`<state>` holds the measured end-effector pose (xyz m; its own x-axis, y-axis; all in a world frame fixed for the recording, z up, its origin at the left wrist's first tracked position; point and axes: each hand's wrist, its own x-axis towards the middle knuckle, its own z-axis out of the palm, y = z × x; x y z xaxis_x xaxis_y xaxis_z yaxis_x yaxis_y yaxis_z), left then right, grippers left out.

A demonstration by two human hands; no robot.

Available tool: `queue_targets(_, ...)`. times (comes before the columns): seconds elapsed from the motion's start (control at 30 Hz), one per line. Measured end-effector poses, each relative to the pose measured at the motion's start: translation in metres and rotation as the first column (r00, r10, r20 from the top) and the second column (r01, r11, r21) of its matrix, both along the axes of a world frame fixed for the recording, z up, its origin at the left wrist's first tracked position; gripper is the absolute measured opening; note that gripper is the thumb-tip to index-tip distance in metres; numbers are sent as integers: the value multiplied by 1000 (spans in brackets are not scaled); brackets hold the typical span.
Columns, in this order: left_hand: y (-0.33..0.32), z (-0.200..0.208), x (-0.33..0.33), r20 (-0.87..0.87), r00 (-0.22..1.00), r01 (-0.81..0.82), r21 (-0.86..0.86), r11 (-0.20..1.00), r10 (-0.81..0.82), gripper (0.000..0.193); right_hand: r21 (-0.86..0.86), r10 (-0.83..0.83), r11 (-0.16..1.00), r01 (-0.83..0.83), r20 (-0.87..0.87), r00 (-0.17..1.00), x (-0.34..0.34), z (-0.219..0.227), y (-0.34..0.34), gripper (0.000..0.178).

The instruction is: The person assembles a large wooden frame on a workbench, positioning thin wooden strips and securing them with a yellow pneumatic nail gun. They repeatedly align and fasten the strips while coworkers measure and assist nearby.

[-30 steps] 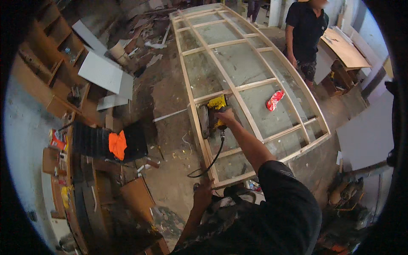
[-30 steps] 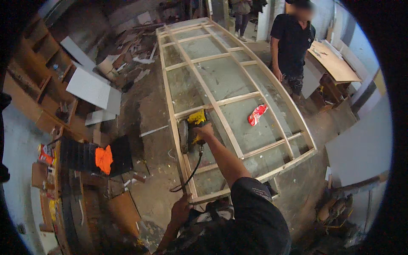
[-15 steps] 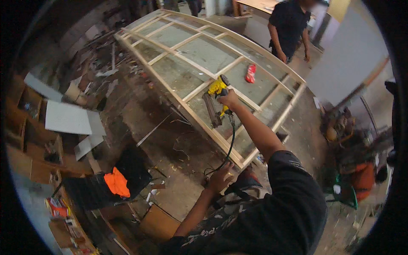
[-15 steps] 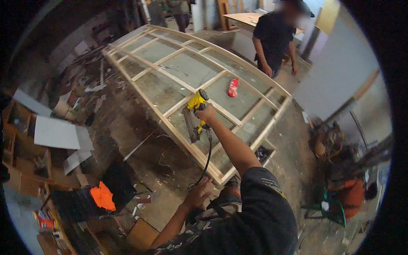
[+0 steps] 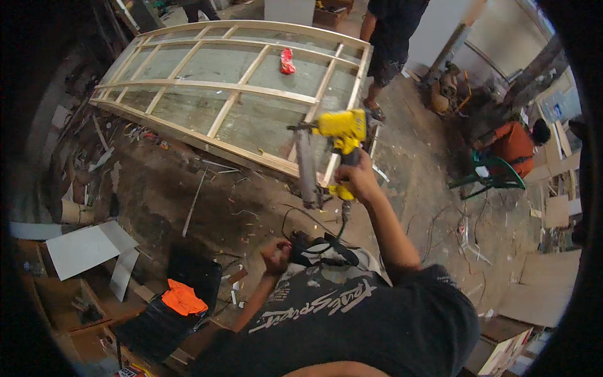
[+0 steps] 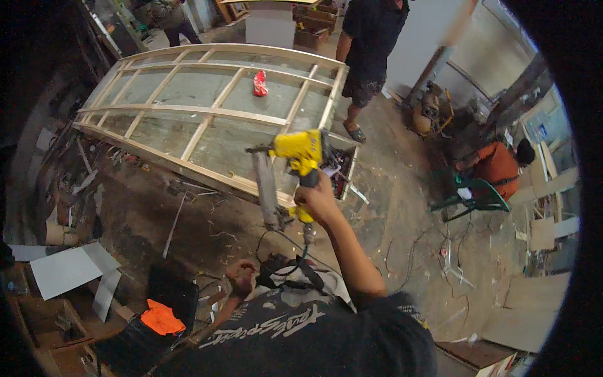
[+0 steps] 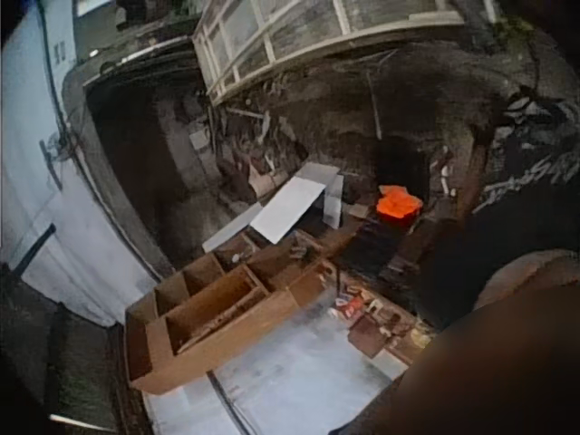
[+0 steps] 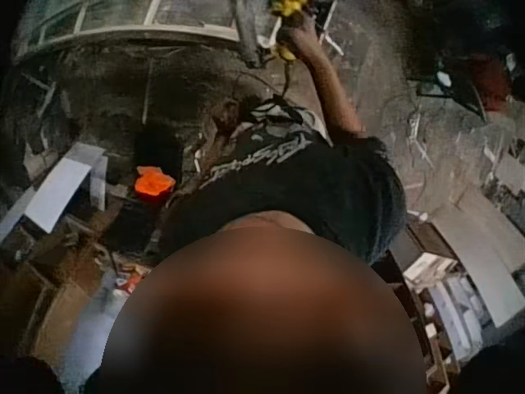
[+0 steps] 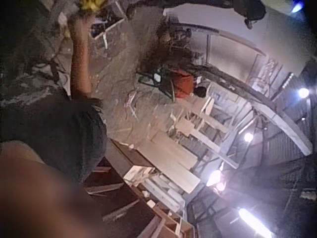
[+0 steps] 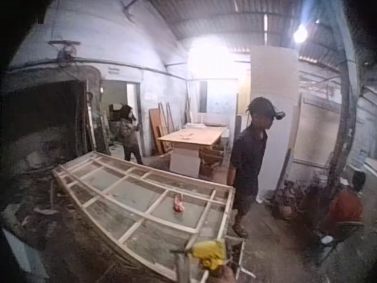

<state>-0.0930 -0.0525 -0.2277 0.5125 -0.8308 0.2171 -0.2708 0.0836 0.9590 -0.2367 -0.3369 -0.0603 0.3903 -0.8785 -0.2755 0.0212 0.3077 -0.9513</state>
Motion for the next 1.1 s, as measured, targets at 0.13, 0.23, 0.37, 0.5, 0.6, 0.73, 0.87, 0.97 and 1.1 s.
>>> queue_targets(0.13, -34, 11, 17, 173, 983, -77, 65, 995, 64, 30, -153, -287, 951, 270, -99, 953, -100, -28, 55, 44)
queue_targets(0.23, -93, 15, 7, 399, 917, -31, 107, 994, -14, 44, -212, -459, 880, 425, -153, 875, -177, -48, 108, 43)
queue_targets(0.37, -172, 8, -21, 701, 700, 45, 148, 988, -137, 72, -139, -655, 756, 640, -157, 739, -237, -70, 196, 42)
queue_targets(0.5, -208, -9, -30, 820, 553, -33, 196, 980, -145, 71, -104, -745, 667, 738, -118, 656, -253, -80, 268, 42)
queue_targets(0.6, -223, -22, -26, 787, 601, 1, 172, 985, -138, 60, -84, -804, 593, 801, -118, 583, -245, -85, 303, 37)
queue_targets(0.73, -232, -35, -24, 789, 587, -15, 236, 972, -182, 52, -72, -847, 524, 849, -154, 509, -223, -83, 319, 39)
queue_targets(0.87, -232, -41, -23, 791, 572, -8, 271, 963, -218, 57, -140, -879, 477, 868, -94, 468, -191, -75, 313, 40)
queue_targets(0.97, -233, -42, -23, 814, 549, -7, 229, 973, -188, 55, -144, -868, 495, 857, -128, 480, -171, -69, 306, 41)
queue_targets(1.1, -234, -47, -25, 822, 546, -34, 216, 976, -163, 53, -108, -849, 527, 843, -88, 520, -154, -66, 298, 43)
